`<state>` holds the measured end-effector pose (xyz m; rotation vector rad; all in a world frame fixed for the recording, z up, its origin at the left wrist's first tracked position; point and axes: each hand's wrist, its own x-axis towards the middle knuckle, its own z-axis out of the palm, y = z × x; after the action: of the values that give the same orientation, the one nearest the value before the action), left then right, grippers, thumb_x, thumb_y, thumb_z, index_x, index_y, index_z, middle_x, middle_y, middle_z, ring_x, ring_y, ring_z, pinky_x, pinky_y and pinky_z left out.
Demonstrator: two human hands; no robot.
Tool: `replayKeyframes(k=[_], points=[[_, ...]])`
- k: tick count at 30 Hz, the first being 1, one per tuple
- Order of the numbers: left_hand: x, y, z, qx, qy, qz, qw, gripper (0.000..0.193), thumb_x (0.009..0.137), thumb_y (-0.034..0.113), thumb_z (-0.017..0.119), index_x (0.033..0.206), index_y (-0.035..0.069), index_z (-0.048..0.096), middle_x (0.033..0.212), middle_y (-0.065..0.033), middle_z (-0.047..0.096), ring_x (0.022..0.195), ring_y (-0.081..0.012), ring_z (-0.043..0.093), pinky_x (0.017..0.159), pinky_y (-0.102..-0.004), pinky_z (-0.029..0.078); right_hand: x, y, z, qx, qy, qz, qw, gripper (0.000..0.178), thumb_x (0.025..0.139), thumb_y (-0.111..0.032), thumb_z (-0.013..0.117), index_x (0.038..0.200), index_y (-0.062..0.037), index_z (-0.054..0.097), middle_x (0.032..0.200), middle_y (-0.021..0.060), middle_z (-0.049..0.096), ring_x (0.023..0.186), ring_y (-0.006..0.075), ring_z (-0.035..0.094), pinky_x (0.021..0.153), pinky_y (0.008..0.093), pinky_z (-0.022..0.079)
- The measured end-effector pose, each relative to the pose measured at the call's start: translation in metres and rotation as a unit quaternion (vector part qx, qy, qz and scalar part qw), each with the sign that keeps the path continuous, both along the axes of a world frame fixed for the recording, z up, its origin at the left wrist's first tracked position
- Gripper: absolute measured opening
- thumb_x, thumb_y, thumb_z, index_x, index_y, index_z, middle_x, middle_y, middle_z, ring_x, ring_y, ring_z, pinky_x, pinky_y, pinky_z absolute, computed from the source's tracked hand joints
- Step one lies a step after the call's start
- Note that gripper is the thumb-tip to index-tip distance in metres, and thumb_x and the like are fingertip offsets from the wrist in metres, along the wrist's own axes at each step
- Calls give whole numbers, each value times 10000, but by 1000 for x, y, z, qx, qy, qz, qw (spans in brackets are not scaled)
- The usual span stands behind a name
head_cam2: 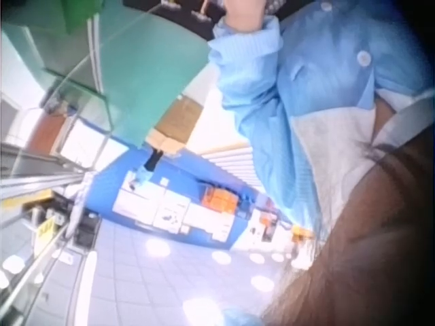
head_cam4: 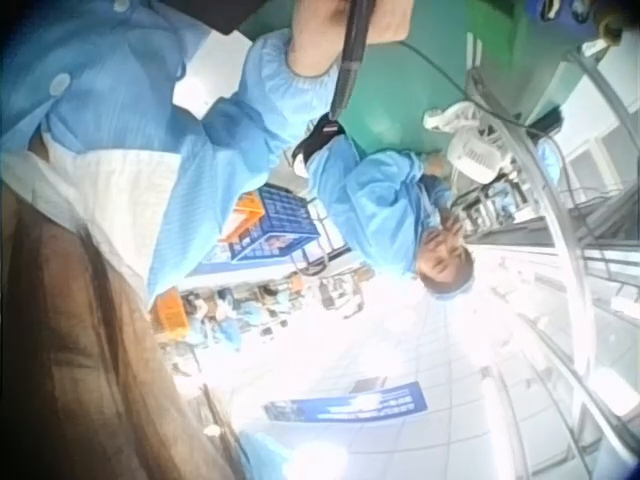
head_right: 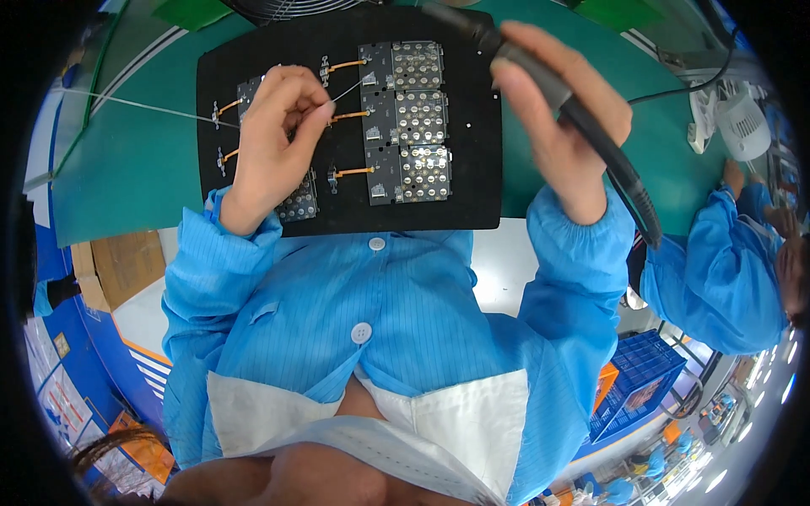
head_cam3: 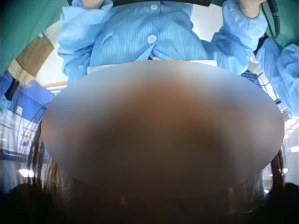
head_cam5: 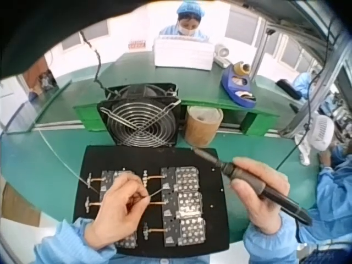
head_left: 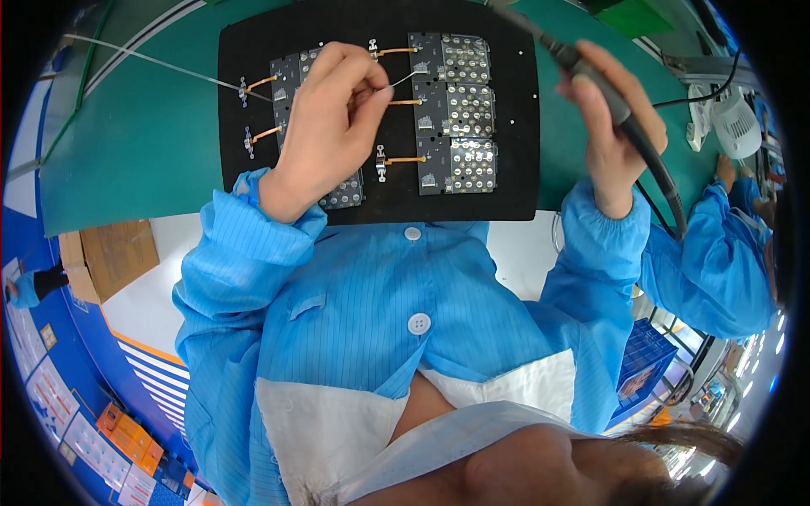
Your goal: The person solders electronic components onto printed circuit board panels with a soldering iron and solder wire.
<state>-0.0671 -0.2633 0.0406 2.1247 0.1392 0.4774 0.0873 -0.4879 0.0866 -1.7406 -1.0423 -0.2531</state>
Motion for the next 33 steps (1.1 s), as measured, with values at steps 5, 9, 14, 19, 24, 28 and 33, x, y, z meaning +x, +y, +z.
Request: replayKeyframes(k=[5, 9, 14, 19, 24, 28, 33], points=[[-18, 2, 12, 94, -31, -4, 995, 62, 840, -72, 586, 861, -15, 572, 978, -79, 520, 774, -121, 549, 643, -231, 449, 22, 27, 24, -68, -216, -65, 972, 337, 801, -13, 689, 1124, 35, 607, 873, 138, 652, 710, 230, 641, 642, 290, 513], [-34, -8, 17, 10, 27, 38, 999, 94, 806, -64, 622, 846, -7, 559, 924, -79, 511, 658, -152, 528, 569, -260, 434, 33, 28, 12, -86, -169, -65, 980, 362, 771, 1, 709, 1119, 17, 612, 974, 166, 654, 873, 274, 661, 734, 284, 508], [-48, -10, 20, 26, -21, 5, 999, 105, 783, -85, 622, 845, -10, 582, 960, -95, 501, 695, -178, 532, 590, -274, 436, 11, 1, -8, -52, -174, -58, 982, 341, 751, -134, 781, 1062, -45, 675, 837, 110, 677, 680, 181, 642, 626, 251, 507], [-54, -12, 23, 57, -12, -23, 998, 129, 734, -70, 651, 838, -7, 608, 959, -95, 505, 799, -225, 524, 675, -319, 445, -40, -29, -6, -124, 54, 90, 987, 297, 764, -143, 753, 1020, -10, 680, 829, 133, 687, 718, 224, 677, 658, 288, 528], [-55, -15, 23, 115, -15, -47, 992, 126, 739, -71, 671, 832, -8, 615, 985, -87, 493, 775, -195, 514, 660, -282, 441, -61, -25, -11, -123, -7, 153, 980, 240, 729, -114, 735, 929, 6, 679, 678, 115, 651, 552, 217, 634, 490, 294, 467], [-55, -17, 19, 133, -12, -52, 990, 119, 742, -63, 672, 830, -8, 614, 981, -90, 494, 779, -199, 512, 654, -282, 441, -66, -27, -17, -130, 11, 143, 981, 244, 735, -124, 735, 926, 16, 674, 658, 105, 642, 527, 202, 621, 464, 277, 452], [-53, -19, 18, 124, -10, -45, 991, 108, 730, -29, 668, 814, -12, 603, 940, -96, 507, 796, -251, 521, 692, -354, 444, -66, -29, -22, -126, 12, 147, 981, 250, 740, -126, 735, 935, 18, 674, 655, 102, 642, 525, 197, 621, 460, 270, 457]])
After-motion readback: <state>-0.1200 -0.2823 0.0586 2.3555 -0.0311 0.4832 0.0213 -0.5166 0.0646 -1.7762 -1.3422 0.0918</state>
